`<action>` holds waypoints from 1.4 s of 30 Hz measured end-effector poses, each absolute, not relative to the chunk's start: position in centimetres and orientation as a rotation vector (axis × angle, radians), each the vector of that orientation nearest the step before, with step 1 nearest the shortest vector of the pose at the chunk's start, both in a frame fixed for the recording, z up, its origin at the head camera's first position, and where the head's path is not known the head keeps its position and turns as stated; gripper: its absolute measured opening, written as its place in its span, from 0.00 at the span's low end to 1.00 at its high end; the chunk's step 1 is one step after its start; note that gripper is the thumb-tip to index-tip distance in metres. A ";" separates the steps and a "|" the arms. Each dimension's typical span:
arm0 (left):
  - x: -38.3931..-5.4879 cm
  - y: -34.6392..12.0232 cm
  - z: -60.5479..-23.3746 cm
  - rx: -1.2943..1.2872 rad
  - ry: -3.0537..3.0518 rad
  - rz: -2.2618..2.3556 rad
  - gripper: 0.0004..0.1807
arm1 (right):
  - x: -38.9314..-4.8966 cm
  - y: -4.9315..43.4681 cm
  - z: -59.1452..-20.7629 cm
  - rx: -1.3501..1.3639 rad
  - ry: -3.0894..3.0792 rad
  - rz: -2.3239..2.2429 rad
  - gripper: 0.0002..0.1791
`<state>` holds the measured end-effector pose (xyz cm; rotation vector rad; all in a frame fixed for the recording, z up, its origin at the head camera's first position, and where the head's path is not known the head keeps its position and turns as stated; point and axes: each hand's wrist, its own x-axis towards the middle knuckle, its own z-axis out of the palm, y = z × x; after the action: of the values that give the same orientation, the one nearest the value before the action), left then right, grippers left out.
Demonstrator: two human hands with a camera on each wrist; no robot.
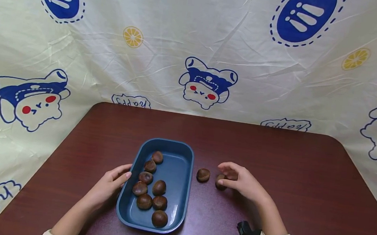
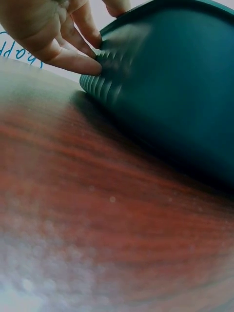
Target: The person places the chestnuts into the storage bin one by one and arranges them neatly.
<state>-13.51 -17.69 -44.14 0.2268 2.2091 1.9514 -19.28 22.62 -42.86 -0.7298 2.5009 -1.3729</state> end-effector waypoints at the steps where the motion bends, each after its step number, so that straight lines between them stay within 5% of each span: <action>1: -13.5 -17.7 -44.1 0.227 2.207 1.953 0.25 | -19.4 22.7 -43.0 -0.735 2.496 -1.360 0.23; 22: -13.4 -17.7 -44.3 0.211 2.237 1.928 0.25 | -19.5 22.8 -43.7 -0.689 2.502 -1.289 0.19; 42: -13.5 -17.6 -44.2 0.209 2.238 1.931 0.25 | -18.9 19.7 -40.3 -0.779 2.561 -1.481 0.18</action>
<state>-13.53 -17.64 -44.24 0.2094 2.2378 1.9312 -18.92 19.68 -40.31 -0.7788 2.5606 -1.4805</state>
